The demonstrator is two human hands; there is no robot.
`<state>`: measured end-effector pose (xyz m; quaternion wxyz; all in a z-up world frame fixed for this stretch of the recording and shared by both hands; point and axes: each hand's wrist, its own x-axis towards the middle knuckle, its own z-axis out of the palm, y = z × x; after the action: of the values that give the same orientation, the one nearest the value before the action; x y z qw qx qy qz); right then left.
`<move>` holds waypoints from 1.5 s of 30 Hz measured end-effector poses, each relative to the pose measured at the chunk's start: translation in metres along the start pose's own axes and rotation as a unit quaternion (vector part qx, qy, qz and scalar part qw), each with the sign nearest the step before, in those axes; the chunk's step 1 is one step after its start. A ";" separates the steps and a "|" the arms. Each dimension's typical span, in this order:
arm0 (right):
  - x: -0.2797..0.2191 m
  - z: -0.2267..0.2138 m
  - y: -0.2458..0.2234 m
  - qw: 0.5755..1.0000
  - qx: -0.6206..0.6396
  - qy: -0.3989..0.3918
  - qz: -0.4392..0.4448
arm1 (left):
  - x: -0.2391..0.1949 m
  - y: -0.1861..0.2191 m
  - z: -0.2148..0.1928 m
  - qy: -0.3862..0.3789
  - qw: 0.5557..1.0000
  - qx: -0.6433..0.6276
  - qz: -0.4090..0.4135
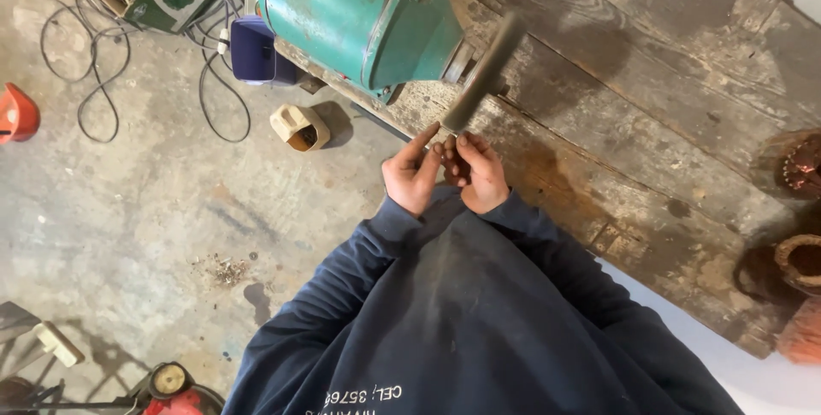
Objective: Polishing small metal fasteners using a bench grinder in a workshop.
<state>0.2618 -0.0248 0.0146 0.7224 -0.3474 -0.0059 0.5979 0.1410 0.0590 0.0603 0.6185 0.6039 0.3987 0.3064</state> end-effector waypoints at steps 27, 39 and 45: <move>-0.007 0.004 0.004 0.976 -0.193 0.043 -0.090 | 0.010 -0.025 -0.002 0.000 0.994 -0.106 -0.035; -0.002 0.020 -0.001 0.994 -0.035 0.094 -0.032 | 0.005 -0.009 0.002 -0.028 0.993 -0.107 -0.032; -0.004 0.026 -0.005 0.996 0.029 0.088 0.012 | 0.002 -0.016 0.004 -0.031 0.994 -0.096 -0.046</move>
<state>0.2544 -0.0154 0.0383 0.7230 -0.3770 0.0789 0.5736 0.1439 0.0578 0.0438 0.6993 0.5316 0.3754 0.2957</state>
